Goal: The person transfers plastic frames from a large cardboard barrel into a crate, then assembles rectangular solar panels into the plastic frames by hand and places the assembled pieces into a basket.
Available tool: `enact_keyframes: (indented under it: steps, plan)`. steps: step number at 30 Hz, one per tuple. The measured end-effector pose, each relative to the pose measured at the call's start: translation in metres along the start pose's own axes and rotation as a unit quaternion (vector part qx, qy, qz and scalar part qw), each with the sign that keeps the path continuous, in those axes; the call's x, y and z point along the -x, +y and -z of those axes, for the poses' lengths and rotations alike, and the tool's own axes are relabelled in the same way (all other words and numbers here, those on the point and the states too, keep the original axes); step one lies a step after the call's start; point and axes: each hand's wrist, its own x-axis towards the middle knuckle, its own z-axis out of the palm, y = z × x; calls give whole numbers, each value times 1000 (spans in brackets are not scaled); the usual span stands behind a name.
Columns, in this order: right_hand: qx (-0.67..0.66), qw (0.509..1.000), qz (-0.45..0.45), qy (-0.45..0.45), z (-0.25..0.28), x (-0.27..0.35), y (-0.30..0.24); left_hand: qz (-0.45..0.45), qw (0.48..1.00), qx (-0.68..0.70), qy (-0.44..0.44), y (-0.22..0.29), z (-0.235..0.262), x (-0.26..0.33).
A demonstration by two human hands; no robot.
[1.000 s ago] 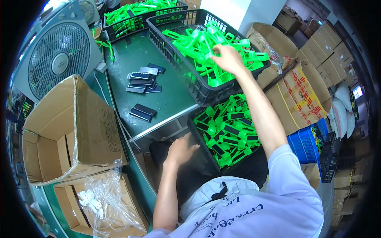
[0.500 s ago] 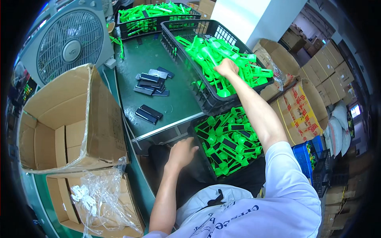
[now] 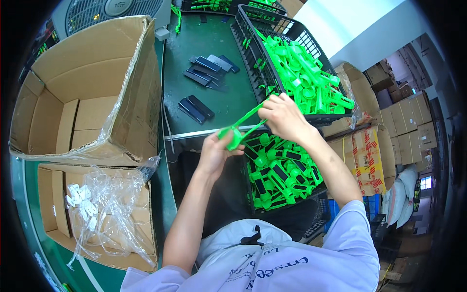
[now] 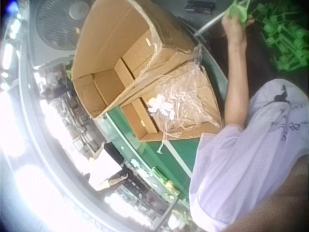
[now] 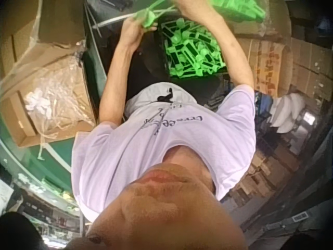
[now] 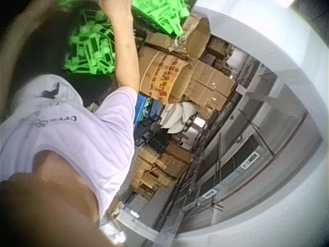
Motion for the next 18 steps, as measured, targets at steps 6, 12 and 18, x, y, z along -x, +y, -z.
enact_keyframes:
  steps: [6, 12, 18]
  plan:
    - [-249, 963, -102, -6, -3, -58, -17, 50, 987, -48, 144, -17, -3, -6]
    - [-259, 960, -87, 56, -76, -129, -36, 42, 986, -23, 157, -16, 1, -8]
    - [-199, 977, -62, -47, -83, -147, -45, 44, 987, -47, 150, -15, 3, -7]
